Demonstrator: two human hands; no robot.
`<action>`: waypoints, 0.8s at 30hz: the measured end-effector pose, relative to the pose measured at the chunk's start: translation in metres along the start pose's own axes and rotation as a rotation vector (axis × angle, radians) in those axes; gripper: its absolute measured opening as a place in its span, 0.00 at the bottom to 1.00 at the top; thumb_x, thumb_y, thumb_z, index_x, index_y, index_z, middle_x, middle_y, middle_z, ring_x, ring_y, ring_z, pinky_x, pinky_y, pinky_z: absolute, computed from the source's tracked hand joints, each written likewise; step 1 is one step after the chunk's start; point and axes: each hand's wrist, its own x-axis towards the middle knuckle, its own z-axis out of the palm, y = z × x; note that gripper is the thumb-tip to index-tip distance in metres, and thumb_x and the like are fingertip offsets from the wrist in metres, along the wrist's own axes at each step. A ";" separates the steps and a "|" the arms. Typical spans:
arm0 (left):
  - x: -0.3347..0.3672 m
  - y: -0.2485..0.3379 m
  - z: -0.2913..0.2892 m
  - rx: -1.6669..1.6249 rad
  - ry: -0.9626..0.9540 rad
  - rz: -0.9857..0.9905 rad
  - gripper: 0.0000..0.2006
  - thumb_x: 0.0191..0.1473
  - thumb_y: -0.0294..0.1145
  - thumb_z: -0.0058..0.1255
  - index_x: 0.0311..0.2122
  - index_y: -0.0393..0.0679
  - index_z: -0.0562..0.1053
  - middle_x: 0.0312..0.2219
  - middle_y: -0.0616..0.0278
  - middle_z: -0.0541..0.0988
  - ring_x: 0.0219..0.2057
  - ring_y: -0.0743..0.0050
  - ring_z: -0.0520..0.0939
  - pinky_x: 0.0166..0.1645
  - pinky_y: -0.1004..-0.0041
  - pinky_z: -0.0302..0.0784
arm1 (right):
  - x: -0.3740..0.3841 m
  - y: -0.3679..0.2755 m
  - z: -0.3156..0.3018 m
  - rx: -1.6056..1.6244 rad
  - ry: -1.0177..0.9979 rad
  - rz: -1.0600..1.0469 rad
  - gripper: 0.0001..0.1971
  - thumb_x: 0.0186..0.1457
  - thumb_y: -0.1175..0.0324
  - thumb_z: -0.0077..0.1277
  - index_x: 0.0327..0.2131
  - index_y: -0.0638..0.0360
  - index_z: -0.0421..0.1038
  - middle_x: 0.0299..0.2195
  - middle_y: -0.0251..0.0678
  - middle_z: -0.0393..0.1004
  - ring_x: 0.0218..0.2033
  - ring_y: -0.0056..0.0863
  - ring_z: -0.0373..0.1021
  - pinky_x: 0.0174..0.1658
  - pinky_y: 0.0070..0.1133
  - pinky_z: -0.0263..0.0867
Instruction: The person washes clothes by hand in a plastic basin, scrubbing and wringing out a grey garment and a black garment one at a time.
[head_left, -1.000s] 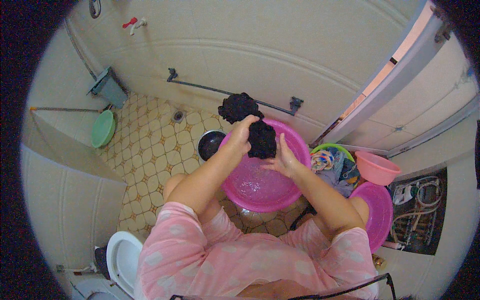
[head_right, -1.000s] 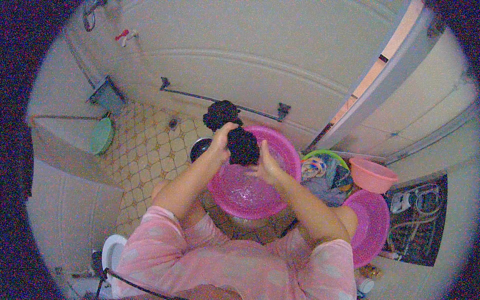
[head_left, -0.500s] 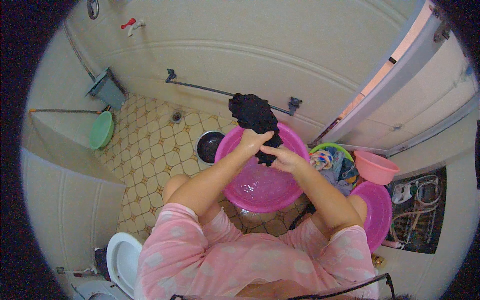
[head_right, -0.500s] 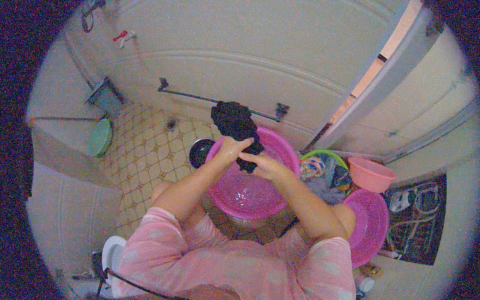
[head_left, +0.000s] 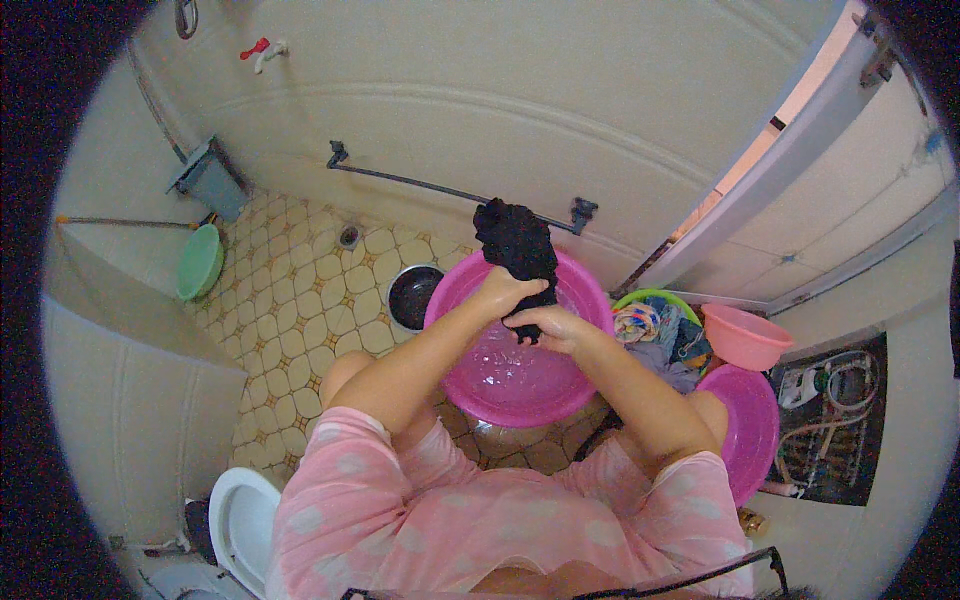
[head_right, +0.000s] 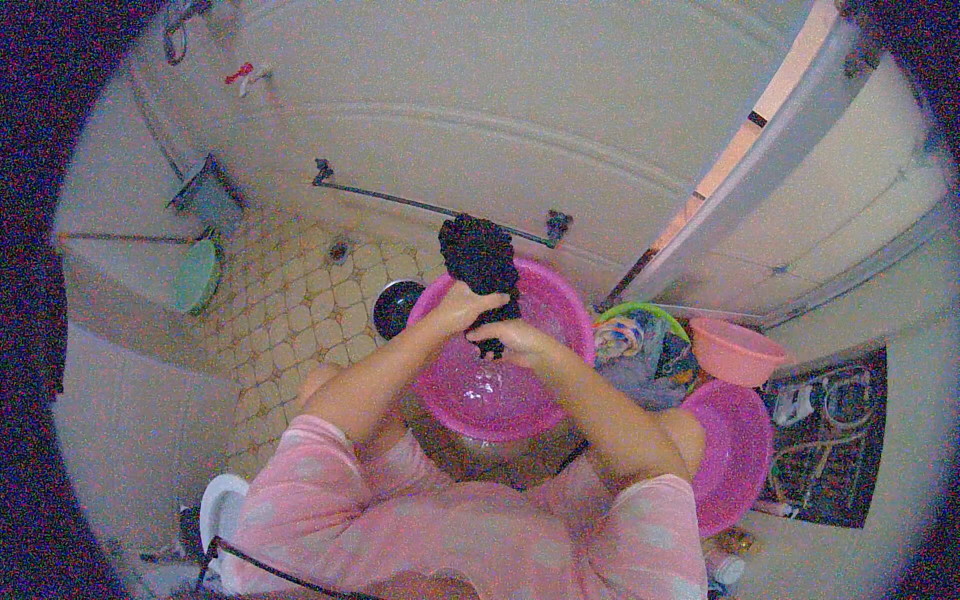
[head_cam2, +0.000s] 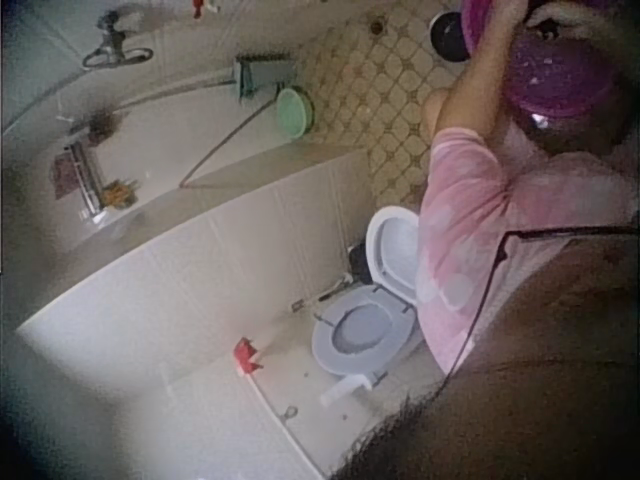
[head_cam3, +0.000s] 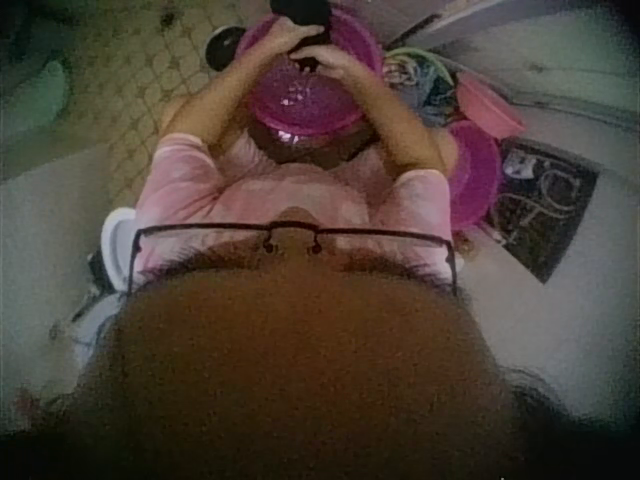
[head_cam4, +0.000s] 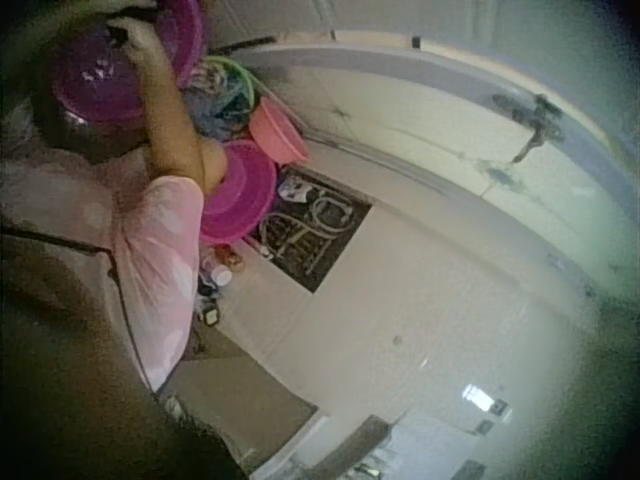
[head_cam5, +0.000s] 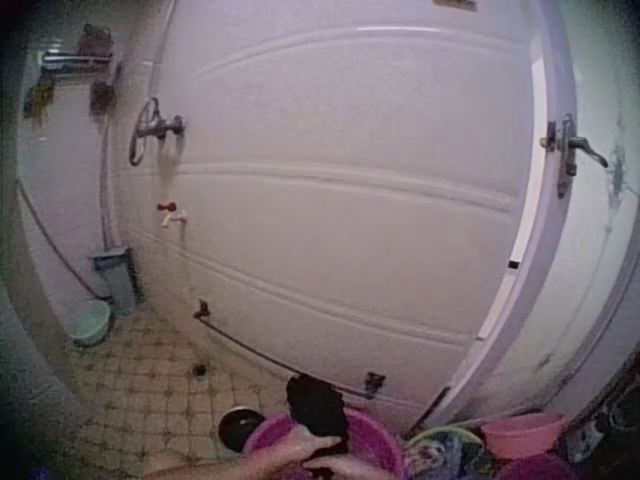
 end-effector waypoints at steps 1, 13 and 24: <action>0.001 -0.001 -0.002 0.002 -0.001 -0.001 0.22 0.37 0.30 0.55 0.42 0.38 0.67 0.37 0.59 0.72 0.38 0.67 0.72 0.44 0.70 0.66 | 0.000 -0.001 0.002 0.002 -0.001 -0.001 0.06 0.43 0.73 0.51 0.28 0.58 0.66 0.22 0.29 0.65 0.20 0.18 0.62 0.18 0.14 0.55; -0.008 0.016 0.004 -0.138 0.067 -0.287 0.19 0.36 0.31 0.58 0.37 0.38 0.69 0.33 0.59 0.73 0.33 0.70 0.73 0.38 0.71 0.69 | 0.002 0.005 0.000 -0.103 0.130 0.006 0.04 0.42 0.73 0.50 0.23 0.56 0.65 0.16 0.25 0.60 0.14 0.14 0.54 0.14 0.12 0.44; -0.008 -0.001 0.003 0.058 0.108 0.020 0.26 0.33 0.28 0.57 0.43 0.37 0.65 0.39 0.59 0.70 0.40 0.68 0.70 0.45 0.72 0.64 | 0.012 0.006 0.018 -0.553 0.243 -0.115 0.15 0.40 0.63 0.53 0.32 0.58 0.67 0.26 0.33 0.66 0.24 0.24 0.62 0.24 0.22 0.56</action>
